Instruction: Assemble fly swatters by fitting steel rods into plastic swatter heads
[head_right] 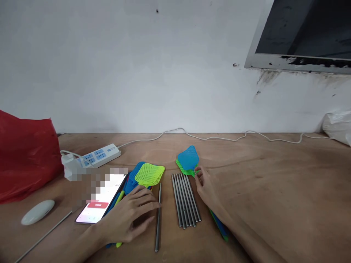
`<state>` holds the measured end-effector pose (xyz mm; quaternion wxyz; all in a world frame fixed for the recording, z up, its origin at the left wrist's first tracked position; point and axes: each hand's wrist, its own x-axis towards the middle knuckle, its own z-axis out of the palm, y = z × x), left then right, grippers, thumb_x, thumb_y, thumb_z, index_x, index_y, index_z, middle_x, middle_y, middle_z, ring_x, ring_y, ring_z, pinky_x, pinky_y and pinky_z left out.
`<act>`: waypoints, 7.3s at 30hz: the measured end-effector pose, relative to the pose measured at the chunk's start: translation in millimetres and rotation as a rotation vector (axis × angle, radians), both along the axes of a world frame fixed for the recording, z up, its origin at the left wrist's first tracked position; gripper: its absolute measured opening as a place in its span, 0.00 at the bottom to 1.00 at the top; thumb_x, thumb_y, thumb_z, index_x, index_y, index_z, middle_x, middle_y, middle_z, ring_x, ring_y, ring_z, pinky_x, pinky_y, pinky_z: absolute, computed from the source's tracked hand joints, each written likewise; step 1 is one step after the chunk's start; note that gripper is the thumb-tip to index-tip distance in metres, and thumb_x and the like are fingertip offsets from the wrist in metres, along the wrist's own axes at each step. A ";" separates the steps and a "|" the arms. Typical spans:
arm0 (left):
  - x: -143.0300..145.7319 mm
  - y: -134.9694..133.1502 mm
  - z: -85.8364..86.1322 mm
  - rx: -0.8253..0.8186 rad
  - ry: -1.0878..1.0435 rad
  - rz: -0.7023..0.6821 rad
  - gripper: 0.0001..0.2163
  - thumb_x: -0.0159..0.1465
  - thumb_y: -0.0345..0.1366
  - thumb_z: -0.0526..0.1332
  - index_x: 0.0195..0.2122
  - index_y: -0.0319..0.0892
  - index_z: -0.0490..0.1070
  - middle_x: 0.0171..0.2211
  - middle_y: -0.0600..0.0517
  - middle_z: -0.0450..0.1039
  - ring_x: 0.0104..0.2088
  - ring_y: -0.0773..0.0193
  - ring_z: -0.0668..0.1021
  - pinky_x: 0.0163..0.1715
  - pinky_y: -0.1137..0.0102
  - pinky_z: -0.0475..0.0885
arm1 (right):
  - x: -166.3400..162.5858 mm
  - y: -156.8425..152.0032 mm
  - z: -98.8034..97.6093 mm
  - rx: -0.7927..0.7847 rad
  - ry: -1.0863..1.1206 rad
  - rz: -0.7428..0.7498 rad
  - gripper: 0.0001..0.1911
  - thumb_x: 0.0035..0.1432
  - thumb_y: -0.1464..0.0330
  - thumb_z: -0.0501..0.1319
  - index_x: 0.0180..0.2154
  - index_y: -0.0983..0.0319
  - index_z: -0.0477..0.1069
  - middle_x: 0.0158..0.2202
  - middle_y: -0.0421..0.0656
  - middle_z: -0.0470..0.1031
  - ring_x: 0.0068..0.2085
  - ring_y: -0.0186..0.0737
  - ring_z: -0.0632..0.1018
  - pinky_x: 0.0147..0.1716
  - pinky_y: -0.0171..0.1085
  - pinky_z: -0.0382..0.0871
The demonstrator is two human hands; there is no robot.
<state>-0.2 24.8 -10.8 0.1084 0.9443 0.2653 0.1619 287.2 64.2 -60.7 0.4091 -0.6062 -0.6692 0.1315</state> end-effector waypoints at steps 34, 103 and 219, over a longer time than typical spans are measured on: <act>-16.4 19.0 -16.5 0.230 -0.072 0.587 0.17 0.71 0.40 0.50 0.24 0.44 0.66 0.19 0.54 0.68 0.22 0.61 0.72 0.24 0.69 0.56 | -28.8 -40.2 27.2 0.298 -0.556 0.608 0.18 0.57 0.77 0.56 0.48 0.60 0.70 0.46 0.49 0.72 0.45 0.49 0.71 0.47 0.50 0.64; -9.9 11.7 -14.4 0.217 -0.045 0.477 0.17 0.71 0.37 0.50 0.24 0.43 0.65 0.22 0.52 0.71 0.22 0.63 0.73 0.23 0.69 0.56 | -54.3 -53.1 20.3 -0.071 -0.358 0.531 0.12 0.51 0.69 0.64 0.38 0.59 0.65 0.32 0.40 0.69 0.40 0.45 0.69 0.39 0.43 0.61; 6.8 -13.0 -14.7 0.069 0.017 0.157 0.07 0.60 0.33 0.58 0.25 0.43 0.65 0.24 0.54 0.72 0.24 0.64 0.73 0.23 0.70 0.55 | -36.1 -26.1 27.8 -0.439 1.399 0.320 0.16 0.51 0.55 0.69 0.29 0.60 0.73 0.27 0.43 0.79 0.24 0.37 0.75 0.23 0.34 0.66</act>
